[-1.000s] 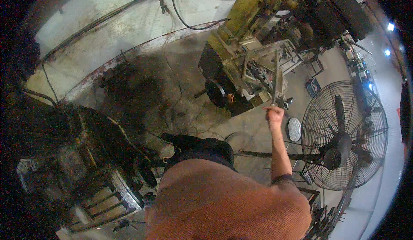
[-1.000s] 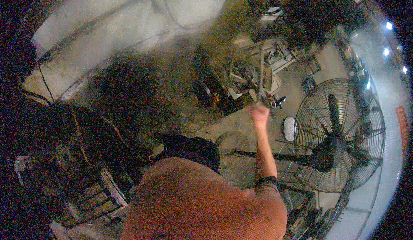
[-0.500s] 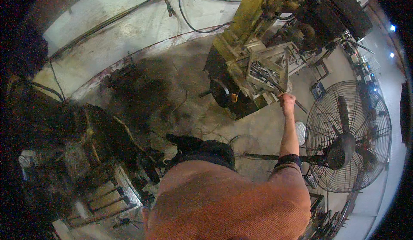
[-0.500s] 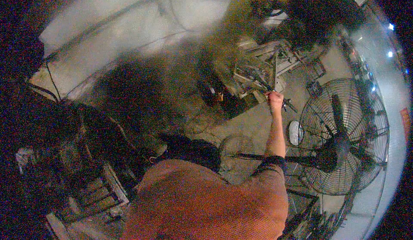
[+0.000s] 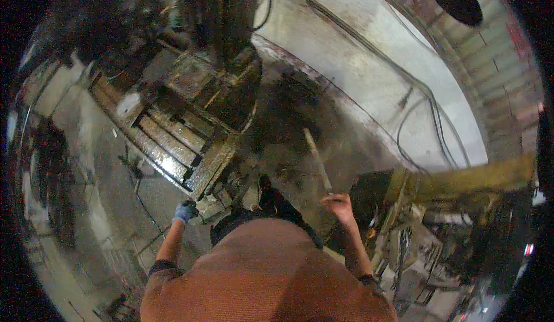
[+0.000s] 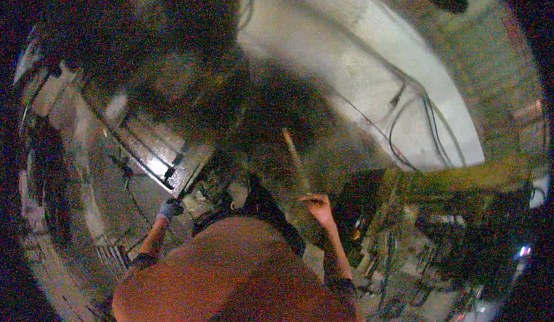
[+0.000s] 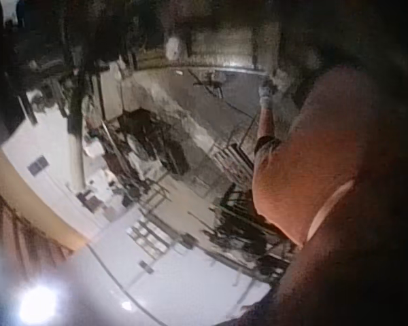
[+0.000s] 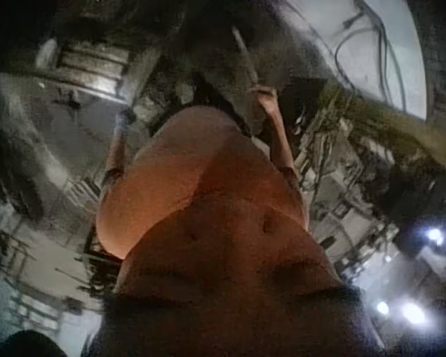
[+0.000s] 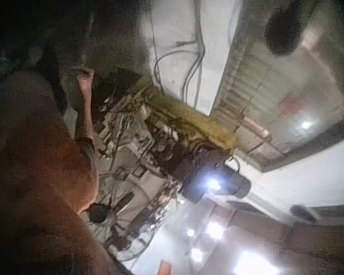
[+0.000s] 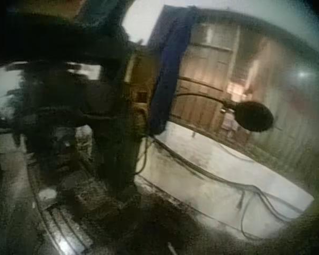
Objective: The person cleans a large industrial machine using a brush and a spray nozzle. They scrub the machine's surface and then spray it with a liquid, likely for cleaning or lubrication.
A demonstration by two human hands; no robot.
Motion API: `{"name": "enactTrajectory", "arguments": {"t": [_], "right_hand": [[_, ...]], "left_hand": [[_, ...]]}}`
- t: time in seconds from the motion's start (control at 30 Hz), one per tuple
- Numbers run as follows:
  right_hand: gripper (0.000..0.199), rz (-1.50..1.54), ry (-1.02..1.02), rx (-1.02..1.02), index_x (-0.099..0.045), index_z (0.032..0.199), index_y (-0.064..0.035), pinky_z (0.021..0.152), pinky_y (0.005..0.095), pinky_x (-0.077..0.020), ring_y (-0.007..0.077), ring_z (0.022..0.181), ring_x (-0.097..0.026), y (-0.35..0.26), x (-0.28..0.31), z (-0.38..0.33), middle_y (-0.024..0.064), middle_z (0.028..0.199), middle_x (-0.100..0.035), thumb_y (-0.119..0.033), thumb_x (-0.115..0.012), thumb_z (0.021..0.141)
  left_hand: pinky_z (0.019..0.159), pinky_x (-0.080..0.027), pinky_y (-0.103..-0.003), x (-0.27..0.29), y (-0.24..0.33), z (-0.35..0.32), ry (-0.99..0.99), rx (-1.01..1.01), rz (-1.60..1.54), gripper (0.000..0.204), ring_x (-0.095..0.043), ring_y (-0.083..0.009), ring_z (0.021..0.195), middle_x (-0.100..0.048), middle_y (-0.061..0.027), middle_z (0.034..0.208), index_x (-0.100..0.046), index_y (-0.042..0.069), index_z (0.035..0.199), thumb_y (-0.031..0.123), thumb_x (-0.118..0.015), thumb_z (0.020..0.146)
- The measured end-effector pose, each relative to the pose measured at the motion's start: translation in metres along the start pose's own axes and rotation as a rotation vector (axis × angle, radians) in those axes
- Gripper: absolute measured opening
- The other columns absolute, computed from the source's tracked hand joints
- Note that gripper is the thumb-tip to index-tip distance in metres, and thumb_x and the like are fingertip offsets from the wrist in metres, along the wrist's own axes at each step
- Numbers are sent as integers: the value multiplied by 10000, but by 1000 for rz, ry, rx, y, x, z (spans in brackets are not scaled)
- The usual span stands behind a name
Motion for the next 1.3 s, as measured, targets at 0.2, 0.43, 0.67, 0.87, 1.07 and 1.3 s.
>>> {"name": "enactTrajectory", "arguments": {"t": [0.2, 0.43, 0.67, 0.87, 1.07, 1.3], "right_hand": [[282, 139, -566, -270, -573, 952, -18, 385, 195, -350, 80, 486, -467, -150, -159, 109, 43, 752, -557, -23, -531, 674], [369, -69, -729, -24, -486, 1054, 37, 323, 231, -315, 99, 384, -412, -207, -294, 275, 81, 746, -545, -34, -418, 698], [100, -1012, -731, 924, -604, 734, -68, 475, 344, -398, 193, 549, -525, -210, -464, 407, 81, 707, -599, -113, -520, 703], [233, -1382, -580, 791, -631, 857, -99, 731, 340, -462, 230, 860, -543, -160, -552, 459, 95, 865, -589, -283, -515, 773], [282, -1453, -735, 862, -597, 858, -70, 691, 378, -450, 244, 817, -521, -168, -563, 460, 125, 879, -537, -323, -496, 786], [238, -1532, -981, 991, -581, 767, -90, 614, 387, -437, 235, 715, -496, -163, -541, 469, 99, 776, -521, -308, -487, 788]], "left_hand": [[418, -426, -335, 6, -108, -111, 360, 380, -718, 115, -531, -243, 491, -558, -109, 623, -576, 16, 793, 102, -501, 773], [376, -382, -306, -58, -76, -208, 738, 423, -823, 116, -482, -220, 423, -517, -94, 561, -537, 30, 760, 88, -442, 794], [492, -438, -318, -194, -117, -201, 787, 216, -460, 240, -549, -227, 550, -577, -129, 694, -560, 15, 903, 204, -434, 826], [592, -444, -366, -254, -48, -237, 437, 599, 167, 326, -571, -269, 706, -601, -125, 799, -567, 68, 873, 360, -452, 782], [447, -432, -307, -288, -157, -260, 890, 537, -1269, 232, -554, -207, 550, -582, -85, 742, -556, 67, 862, 272, -460, 812], [418, -427, -292, -181, -118, -235, 985, 341, -757, 124, -536, -195, 477, -554, -103, 622, -556, 30, 835, 131, -504, 787]]}}
Point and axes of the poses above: each hand's wrist, its own z-axis towards the middle knuckle, its own x-axis out of the back of the hand, y = z × x, the point moved 10 cm from there along z, towards the middle knuckle
